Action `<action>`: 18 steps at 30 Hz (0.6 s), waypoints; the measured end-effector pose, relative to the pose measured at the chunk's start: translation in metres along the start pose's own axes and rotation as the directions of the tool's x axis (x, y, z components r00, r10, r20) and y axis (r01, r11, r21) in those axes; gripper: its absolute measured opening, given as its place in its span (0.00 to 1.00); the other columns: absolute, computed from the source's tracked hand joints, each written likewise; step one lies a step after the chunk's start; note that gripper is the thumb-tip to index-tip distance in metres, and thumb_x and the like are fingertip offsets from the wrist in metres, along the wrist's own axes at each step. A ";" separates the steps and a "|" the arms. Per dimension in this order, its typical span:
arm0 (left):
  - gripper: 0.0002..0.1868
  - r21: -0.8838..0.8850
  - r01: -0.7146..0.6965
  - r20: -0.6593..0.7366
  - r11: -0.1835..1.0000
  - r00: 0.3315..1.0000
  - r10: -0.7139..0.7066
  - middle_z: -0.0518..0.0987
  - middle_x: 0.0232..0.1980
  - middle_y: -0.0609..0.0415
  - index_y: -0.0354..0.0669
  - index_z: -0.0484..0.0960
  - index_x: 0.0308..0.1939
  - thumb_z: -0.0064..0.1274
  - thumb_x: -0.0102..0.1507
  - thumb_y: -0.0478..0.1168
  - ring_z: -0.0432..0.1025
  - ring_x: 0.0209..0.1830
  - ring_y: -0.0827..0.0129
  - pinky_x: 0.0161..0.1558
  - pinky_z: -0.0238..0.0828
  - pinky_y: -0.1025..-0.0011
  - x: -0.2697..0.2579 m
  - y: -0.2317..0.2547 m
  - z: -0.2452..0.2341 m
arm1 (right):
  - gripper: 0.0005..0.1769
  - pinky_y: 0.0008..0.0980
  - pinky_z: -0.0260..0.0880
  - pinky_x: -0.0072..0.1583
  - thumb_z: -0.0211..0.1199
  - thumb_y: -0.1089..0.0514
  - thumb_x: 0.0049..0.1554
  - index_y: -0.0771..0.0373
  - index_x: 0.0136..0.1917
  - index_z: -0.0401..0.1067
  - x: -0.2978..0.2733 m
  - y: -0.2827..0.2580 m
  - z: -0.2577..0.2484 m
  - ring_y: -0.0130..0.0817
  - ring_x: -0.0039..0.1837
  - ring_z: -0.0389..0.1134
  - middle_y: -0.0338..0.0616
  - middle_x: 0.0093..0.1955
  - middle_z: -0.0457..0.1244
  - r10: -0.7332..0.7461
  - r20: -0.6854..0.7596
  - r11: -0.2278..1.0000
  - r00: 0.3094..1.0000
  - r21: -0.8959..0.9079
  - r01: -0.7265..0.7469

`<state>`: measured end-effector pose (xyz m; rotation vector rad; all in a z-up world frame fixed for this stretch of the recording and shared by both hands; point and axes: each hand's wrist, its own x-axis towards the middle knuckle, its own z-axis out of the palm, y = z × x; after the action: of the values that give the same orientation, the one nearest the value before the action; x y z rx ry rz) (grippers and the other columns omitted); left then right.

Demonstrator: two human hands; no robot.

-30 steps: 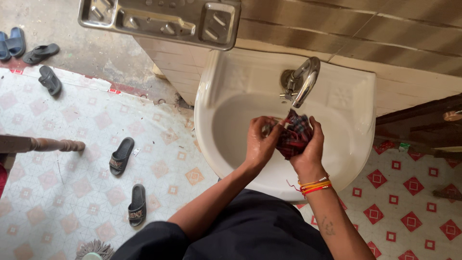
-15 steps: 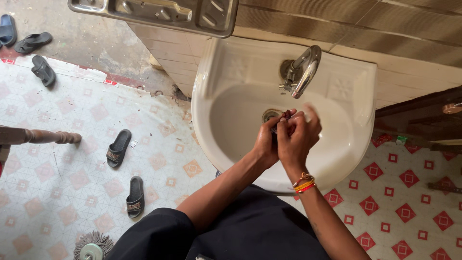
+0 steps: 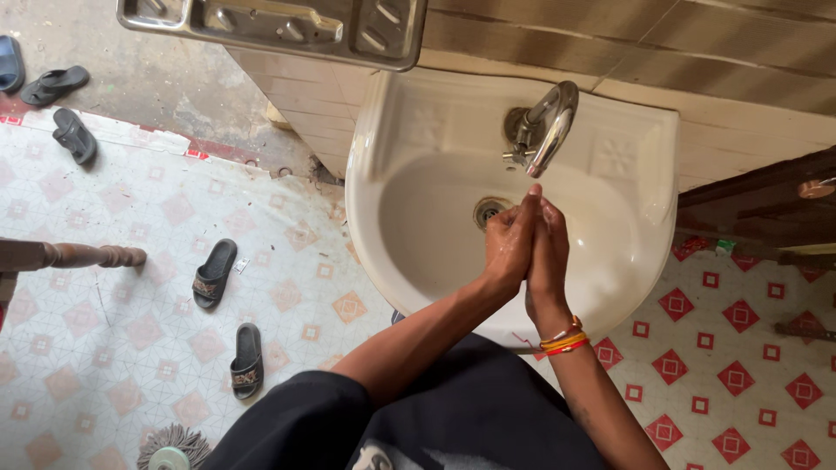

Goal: The person cleans a sink and its pedestal by hand with a cloth under running water.

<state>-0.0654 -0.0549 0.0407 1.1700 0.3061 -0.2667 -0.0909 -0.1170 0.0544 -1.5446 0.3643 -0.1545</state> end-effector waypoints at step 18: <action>0.44 0.640 -0.766 0.657 0.066 0.590 0.470 0.70 0.73 0.37 0.35 0.76 0.68 0.36 0.67 0.70 0.56 0.79 0.50 0.72 0.38 0.36 -0.038 -0.027 -0.016 | 0.45 0.52 0.63 0.70 0.53 0.28 0.59 0.70 0.70 0.63 0.007 0.032 -0.050 0.54 0.67 0.65 0.60 0.68 0.62 0.480 0.338 0.424 0.810 0.718 -0.551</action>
<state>-0.1122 -0.0484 0.0263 2.2336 -0.8049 0.2801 -0.1048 -0.1653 0.0229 -0.4704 0.5976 0.2283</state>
